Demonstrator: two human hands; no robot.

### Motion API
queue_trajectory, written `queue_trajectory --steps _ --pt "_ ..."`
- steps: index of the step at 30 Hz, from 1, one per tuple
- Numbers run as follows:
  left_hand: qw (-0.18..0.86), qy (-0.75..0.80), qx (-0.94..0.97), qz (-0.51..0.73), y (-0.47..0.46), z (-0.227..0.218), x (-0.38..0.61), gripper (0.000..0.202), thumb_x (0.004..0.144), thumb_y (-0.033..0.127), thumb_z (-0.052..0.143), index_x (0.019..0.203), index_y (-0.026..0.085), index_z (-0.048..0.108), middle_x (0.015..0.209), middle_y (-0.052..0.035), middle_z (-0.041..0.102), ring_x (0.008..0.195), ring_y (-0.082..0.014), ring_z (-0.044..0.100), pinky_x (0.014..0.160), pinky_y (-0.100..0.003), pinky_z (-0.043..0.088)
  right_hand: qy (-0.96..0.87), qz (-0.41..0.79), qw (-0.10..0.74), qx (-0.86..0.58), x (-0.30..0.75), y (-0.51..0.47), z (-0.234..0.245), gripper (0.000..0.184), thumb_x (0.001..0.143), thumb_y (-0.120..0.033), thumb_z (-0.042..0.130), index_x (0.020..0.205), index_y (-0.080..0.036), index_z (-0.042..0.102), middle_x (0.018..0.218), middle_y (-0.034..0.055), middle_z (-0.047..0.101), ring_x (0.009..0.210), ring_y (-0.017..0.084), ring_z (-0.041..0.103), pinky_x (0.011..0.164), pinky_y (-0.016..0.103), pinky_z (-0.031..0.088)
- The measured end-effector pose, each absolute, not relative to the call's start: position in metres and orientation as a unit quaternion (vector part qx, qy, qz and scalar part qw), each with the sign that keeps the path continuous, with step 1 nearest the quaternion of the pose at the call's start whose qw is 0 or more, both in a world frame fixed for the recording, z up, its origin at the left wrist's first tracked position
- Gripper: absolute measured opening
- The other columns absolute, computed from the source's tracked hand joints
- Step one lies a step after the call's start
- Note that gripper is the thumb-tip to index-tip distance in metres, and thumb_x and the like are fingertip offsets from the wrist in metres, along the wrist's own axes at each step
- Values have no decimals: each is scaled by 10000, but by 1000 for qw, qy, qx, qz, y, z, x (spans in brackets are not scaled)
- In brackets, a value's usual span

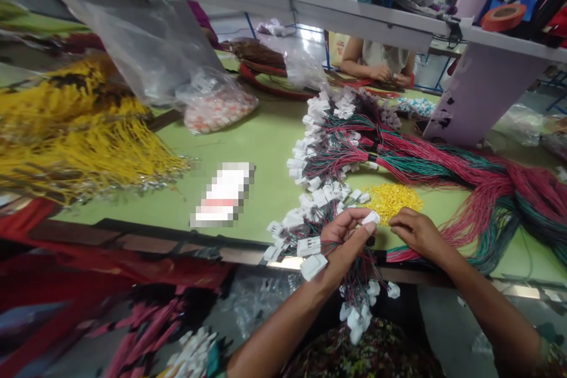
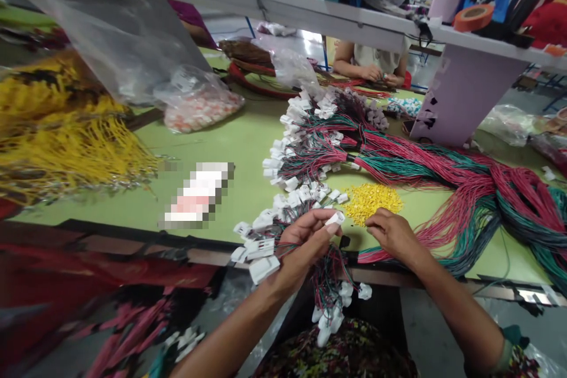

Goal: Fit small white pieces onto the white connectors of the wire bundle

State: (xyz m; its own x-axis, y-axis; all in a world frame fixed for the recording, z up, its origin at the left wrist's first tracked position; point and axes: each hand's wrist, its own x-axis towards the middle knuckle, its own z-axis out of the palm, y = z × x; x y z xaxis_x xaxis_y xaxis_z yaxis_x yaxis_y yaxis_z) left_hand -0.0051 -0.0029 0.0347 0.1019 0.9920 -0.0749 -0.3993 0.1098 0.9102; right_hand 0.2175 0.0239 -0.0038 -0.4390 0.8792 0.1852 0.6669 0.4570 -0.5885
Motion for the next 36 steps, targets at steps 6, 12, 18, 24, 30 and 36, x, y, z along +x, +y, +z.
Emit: queue_trajectory --steps 6,12,18,24,30,36 --pt "621 375 414 551 1 24 -6 319 777 427 797 971 179 747 731 -15 717 618 -125 625 550 -212 496 -833 206 211 -467 214 30 -3 124 935 -140 644 917 -198 753 846 45 694 786 177 670 709 271 483" --pt "563 393 477 549 -1 30 -11 248 783 342 798 993 211 802 972 -64 767 797 -186 693 720 -293 568 -811 212 290 -462 206 24 12 118 953 -169 632 916 -197 740 828 42 703 778 182 671 728 290 510" --pt "526 389 514 555 -6 31 -16 225 798 255 778 1017 223 820 923 -55 776 866 -213 712 783 -308 570 -767 218 425 -428 180 -12 66 134 989 -179 599 1041 -232 710 899 22 687 828 155 653 752 268 538" --pt "525 371 505 576 -14 24 -15 216 792 200 781 1005 218 806 937 -47 815 803 -179 738 745 -262 584 -796 185 425 -389 167 -26 80 190 986 -134 590 1109 -234 694 922 32 676 819 154 657 716 266 559" --pt "502 351 520 596 -17 27 -14 190 776 164 781 959 213 801 924 -51 815 809 -190 749 747 -281 597 -826 140 409 -361 166 -25 82 263 988 -107 560 1170 -247 690 905 51 686 801 173 665 690 291 580" --pt "465 338 543 612 -18 25 -14 196 775 137 781 951 220 805 914 -58 819 836 -199 759 769 -295 606 -835 131 392 -363 169 -30 85 306 979 -110 560 1200 -268 701 937 61 703 817 185 675 706 310 595"
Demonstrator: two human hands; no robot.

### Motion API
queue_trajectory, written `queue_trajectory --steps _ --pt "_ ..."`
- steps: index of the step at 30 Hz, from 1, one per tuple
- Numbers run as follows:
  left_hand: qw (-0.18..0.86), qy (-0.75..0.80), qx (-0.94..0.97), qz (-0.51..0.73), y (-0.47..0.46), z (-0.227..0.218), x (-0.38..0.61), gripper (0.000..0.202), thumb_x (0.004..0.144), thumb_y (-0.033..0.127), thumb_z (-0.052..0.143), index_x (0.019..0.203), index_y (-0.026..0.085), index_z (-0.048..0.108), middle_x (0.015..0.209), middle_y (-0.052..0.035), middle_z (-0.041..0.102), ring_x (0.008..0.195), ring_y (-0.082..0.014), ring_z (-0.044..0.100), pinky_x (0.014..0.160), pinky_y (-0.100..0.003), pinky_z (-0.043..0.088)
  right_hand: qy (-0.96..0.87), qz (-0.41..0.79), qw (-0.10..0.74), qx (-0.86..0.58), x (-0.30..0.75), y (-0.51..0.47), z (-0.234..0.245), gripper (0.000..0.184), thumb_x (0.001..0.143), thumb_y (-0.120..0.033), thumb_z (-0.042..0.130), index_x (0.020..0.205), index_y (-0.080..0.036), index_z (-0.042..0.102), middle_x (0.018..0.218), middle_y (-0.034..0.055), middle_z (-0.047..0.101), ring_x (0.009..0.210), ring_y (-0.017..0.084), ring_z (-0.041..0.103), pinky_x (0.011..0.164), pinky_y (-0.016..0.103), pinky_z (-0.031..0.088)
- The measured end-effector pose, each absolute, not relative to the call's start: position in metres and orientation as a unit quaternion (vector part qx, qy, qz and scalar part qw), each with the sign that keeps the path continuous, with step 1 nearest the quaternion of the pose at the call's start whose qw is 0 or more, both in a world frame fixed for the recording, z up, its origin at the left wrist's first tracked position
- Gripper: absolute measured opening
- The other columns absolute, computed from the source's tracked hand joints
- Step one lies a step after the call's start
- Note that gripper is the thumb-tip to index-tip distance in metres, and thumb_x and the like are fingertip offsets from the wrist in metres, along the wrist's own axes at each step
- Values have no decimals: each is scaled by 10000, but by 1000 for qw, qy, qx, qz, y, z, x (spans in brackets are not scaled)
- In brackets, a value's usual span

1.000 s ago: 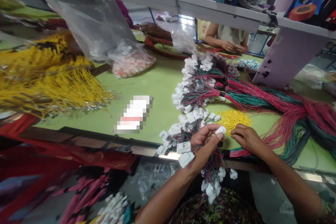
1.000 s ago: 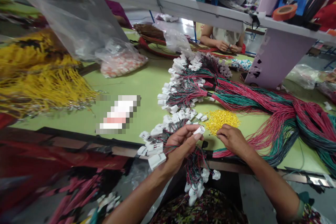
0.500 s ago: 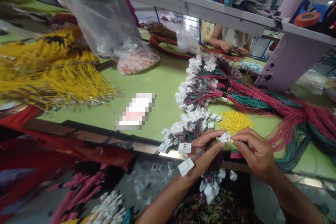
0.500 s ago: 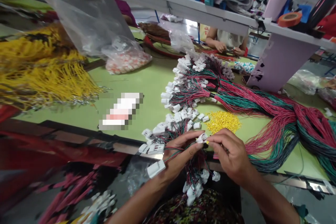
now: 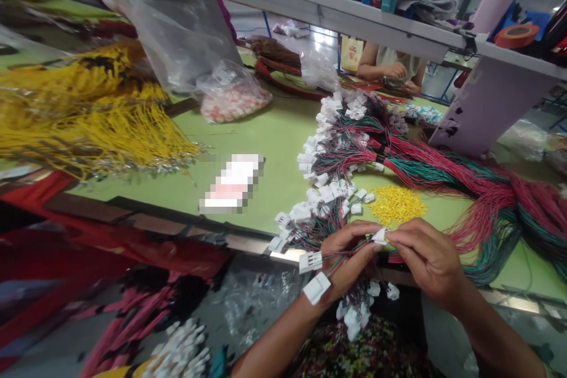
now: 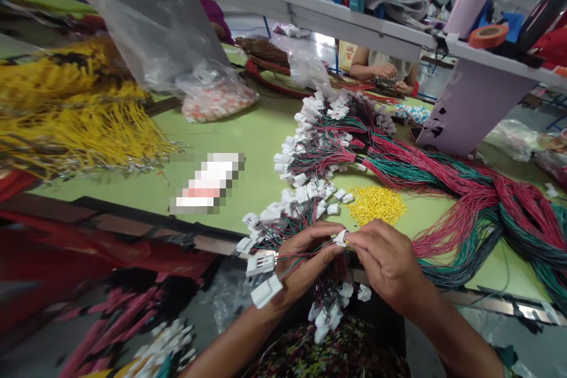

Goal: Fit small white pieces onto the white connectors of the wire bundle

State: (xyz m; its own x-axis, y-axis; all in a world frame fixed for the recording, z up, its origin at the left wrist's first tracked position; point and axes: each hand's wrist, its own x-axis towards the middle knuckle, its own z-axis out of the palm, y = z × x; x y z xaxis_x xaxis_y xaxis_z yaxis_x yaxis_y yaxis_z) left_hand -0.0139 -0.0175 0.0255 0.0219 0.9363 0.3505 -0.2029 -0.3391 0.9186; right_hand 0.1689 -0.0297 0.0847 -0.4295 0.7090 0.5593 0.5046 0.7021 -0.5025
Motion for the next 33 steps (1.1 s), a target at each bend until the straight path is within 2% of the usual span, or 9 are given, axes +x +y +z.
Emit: queue_trajectory --steps 7,13,16,19,23,26,28,30,33 --pt "399 320 594 621 -15 26 -14 207 789 136 782 964 242 818 930 -77 827 858 -217 770 791 -325 617 -818 171 406 -371 170 -28 89 220 966 -134 594 1083 -248 742 899 49 713 786 169 676 702 287 578" --pt "409 306 607 609 -19 30 -14 175 806 156 779 957 233 819 910 -81 826 825 -212 770 781 -320 619 -718 316 441 -437 172 -20 79 26 881 -244 739 876 -219 733 791 14 702 726 146 657 654 247 549" --pt "426 315 601 598 -20 30 -13 154 815 188 776 958 228 817 913 -87 827 829 -223 771 780 -331 620 -630 465 433 -447 173 -16 71 218 818 -368 806 931 -206 713 786 2 688 663 120 632 597 216 541" --pt "448 316 591 592 -20 29 -12 124 806 203 784 925 219 817 898 -85 829 810 -222 771 762 -322 616 -579 560 402 -436 173 -14 66 281 820 -441 796 947 -209 702 762 -10 664 643 113 626 556 196 535" --pt "515 346 557 552 -20 33 -12 155 801 224 792 954 199 803 878 -73 826 754 -205 763 712 -297 607 -634 504 422 -407 173 -16 63 235 894 -436 720 1001 -228 704 924 31 682 741 140 659 629 238 575" --pt "543 327 569 524 -16 38 -16 149 791 255 795 924 187 801 874 -80 805 792 -207 746 742 -307 599 -725 358 449 -381 179 -22 63 195 891 -310 738 1067 -247 685 1009 54 691 901 188 673 799 314 576" --pt "551 303 567 532 -12 39 -20 175 774 285 808 919 187 805 955 -99 782 866 -214 730 776 -315 587 -770 278 434 -375 187 -29 63 196 890 -208 719 1072 -253 663 999 51 693 931 197 666 841 335 554" --pt "574 318 513 553 -7 39 -24 223 788 336 801 958 191 796 994 -98 761 815 -185 714 696 -275 569 -814 262 365 -368 196 -41 60 199 895 -154 677 1064 -252 644 974 45 695 903 194 664 810 325 545" --pt "612 378 413 559 0 39 -29 264 847 397 752 1001 182 761 821 -28 717 500 -62 535 460 -178 391 -873 281 201 -345 205 -63 47 169 895 -141 632 1026 -246 652 932 43 707 843 196 661 729 300 532"
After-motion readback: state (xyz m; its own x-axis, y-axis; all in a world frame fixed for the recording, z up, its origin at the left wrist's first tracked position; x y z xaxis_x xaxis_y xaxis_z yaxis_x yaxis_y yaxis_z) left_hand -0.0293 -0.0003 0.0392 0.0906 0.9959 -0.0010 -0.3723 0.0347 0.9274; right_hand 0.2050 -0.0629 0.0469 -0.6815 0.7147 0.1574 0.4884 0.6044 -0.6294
